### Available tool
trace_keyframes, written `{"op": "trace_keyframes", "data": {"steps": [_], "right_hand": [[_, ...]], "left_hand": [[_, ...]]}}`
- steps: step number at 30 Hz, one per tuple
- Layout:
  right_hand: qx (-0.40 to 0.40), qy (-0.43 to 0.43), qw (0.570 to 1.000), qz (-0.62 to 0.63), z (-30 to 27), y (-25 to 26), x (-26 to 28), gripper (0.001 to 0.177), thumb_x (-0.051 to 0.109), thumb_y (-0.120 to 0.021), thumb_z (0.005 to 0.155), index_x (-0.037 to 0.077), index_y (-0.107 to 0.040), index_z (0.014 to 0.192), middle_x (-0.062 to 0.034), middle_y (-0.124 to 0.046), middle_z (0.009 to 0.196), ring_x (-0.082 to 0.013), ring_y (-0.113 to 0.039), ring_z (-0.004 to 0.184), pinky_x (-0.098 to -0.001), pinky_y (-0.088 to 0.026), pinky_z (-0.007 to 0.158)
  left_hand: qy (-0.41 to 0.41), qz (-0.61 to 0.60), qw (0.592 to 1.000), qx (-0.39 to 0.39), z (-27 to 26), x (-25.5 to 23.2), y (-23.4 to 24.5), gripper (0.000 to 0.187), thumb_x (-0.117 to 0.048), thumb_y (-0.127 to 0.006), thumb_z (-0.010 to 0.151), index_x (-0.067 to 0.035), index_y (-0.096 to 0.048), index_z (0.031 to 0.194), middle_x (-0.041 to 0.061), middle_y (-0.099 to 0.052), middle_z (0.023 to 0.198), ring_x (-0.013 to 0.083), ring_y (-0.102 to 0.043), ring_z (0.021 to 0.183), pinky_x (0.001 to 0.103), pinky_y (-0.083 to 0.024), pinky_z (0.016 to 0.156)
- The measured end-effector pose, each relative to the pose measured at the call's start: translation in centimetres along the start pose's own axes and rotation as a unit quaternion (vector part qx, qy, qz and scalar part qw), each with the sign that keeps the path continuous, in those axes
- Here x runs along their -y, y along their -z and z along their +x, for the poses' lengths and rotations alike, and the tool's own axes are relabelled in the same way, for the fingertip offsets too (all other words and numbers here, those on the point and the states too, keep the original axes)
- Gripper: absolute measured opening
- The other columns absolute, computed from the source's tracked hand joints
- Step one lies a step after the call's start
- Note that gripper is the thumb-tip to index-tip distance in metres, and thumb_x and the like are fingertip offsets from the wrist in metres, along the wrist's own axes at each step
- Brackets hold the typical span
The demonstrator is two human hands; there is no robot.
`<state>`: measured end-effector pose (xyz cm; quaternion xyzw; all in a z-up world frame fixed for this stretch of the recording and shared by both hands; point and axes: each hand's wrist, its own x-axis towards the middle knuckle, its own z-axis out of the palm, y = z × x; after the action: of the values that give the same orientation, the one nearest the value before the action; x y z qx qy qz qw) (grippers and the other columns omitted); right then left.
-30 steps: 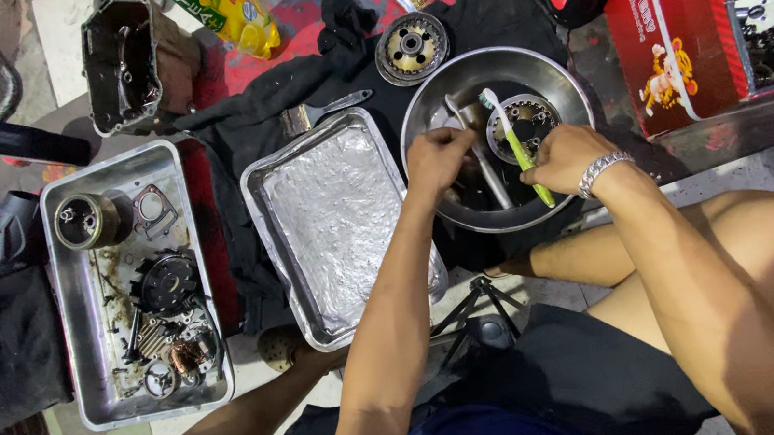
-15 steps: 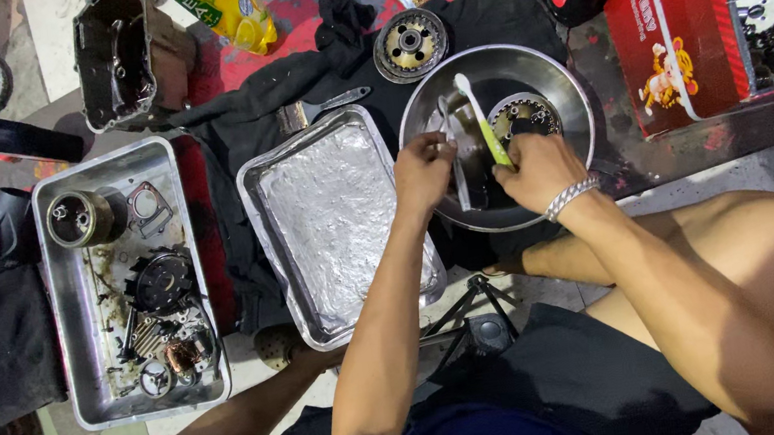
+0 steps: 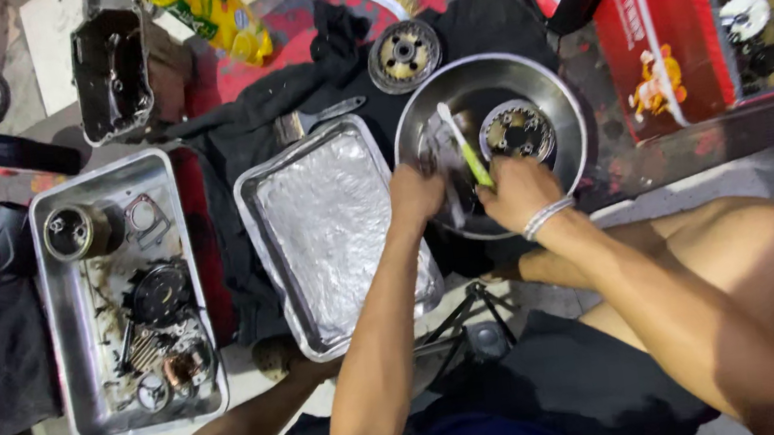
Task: The person cleans a metal tray and mechanical parts using a black cloth, then cuts the cloth with scissors. They wipe a metal bowl, pour liquid from the bowl into the tray, and scrub a circular metal part with a toothbrush.
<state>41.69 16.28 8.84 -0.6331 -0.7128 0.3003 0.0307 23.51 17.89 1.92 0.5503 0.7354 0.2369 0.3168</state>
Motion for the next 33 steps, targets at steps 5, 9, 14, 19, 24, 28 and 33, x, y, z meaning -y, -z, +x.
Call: {"op": "trace_keyframes", "data": {"steps": [5, 9, 14, 19, 24, 28, 33], "right_hand": [[-0.031, -0.011, 0.999, 0.019, -0.5, 0.0, -0.3, 0.032, 0.03, -0.075, 0.085, -0.001, -0.073, 0.091, -0.0296, -0.071, 0.09, -0.0479, -0.069, 0.089, -0.054, -0.056, 0.082], [0.023, -0.043, 0.999, -0.005, -0.6, -0.6, 0.3, 0.033, 0.031, -0.073, 0.087, 0.0, -0.073, 0.097, -0.0288, -0.072, 0.093, -0.0449, -0.072, 0.092, -0.0516, -0.058, 0.084], [0.026, -0.054, 0.998, -0.011, -0.3, -0.2, -0.2, 0.035, 0.032, -0.073, 0.087, 0.001, -0.072, 0.102, -0.0271, -0.071, 0.098, -0.0454, -0.07, 0.095, -0.053, -0.057, 0.085], [-0.014, -0.018, 1.0, 0.001, -0.6, -0.5, -0.6, 0.032, 0.029, -0.072, 0.086, 0.001, -0.072, 0.102, -0.0271, -0.072, 0.101, -0.0459, -0.07, 0.098, -0.0536, -0.056, 0.088], [-0.038, -0.045, 0.998, 0.014, -0.5, 0.0, -0.5, 0.035, 0.031, -0.073, 0.084, 0.003, -0.072, 0.104, -0.0287, -0.07, 0.1, -0.0479, -0.069, 0.093, -0.0547, -0.056, 0.083], [0.012, -0.042, 0.999, 0.014, -1.5, -0.8, 1.0, 0.033, 0.033, -0.073, 0.086, 0.004, -0.074, 0.102, -0.027, -0.071, 0.091, -0.046, -0.071, 0.09, -0.0541, -0.057, 0.083], [-0.022, -0.034, 0.999, 0.013, -1.1, -0.2, 1.2, 0.032, 0.033, -0.072, 0.086, 0.004, -0.074, 0.1, -0.0259, -0.073, 0.089, -0.0457, -0.071, 0.086, -0.0545, -0.057, 0.08]], "left_hand": [[0.019, -0.075, 0.996, -0.034, -0.7, -0.9, -0.8, 0.025, -0.022, -0.071, 0.083, -0.003, -0.075, 0.1, 0.022, -0.075, 0.086, 0.0355, -0.076, 0.081, 0.044, -0.058, 0.075], [0.0, -0.039, 0.999, -0.019, -1.0, -0.4, -1.0, 0.02, -0.018, -0.07, 0.085, -0.003, -0.079, 0.095, 0.023, -0.075, 0.085, 0.0374, -0.075, 0.083, 0.044, -0.059, 0.077], [0.005, -0.02, 1.0, -0.012, -0.2, -0.5, -1.3, 0.025, -0.02, -0.074, 0.082, 0.0, -0.075, 0.096, 0.023, -0.073, 0.084, 0.037, -0.074, 0.08, 0.045, -0.058, 0.073], [0.026, -0.131, 0.991, -0.034, -0.4, -0.2, -2.1, 0.03, -0.023, -0.068, 0.086, 0.001, -0.072, 0.104, 0.022, -0.075, 0.081, 0.0346, -0.075, 0.074, 0.043, -0.057, 0.07], [-0.039, -0.19, 0.977, -0.087, 0.4, -0.8, -2.8, 0.034, -0.024, -0.061, 0.085, 0.0, -0.071, 0.106, 0.022, -0.075, 0.086, 0.0361, -0.076, 0.078, 0.043, -0.057, 0.072], [0.016, 0.031, 0.999, 0.03, -0.6, 1.0, -1.8, 0.032, -0.025, -0.068, 0.085, 0.001, -0.077, 0.1, 0.027, -0.072, 0.092, 0.0421, -0.07, 0.088, 0.047, -0.055, 0.078], [0.015, 0.083, 0.996, 0.032, 0.2, 1.2, -3.1, 0.029, -0.019, -0.069, 0.079, 0.002, -0.079, 0.097, 0.028, -0.073, 0.093, 0.0436, -0.071, 0.094, 0.047, -0.055, 0.089]]}}
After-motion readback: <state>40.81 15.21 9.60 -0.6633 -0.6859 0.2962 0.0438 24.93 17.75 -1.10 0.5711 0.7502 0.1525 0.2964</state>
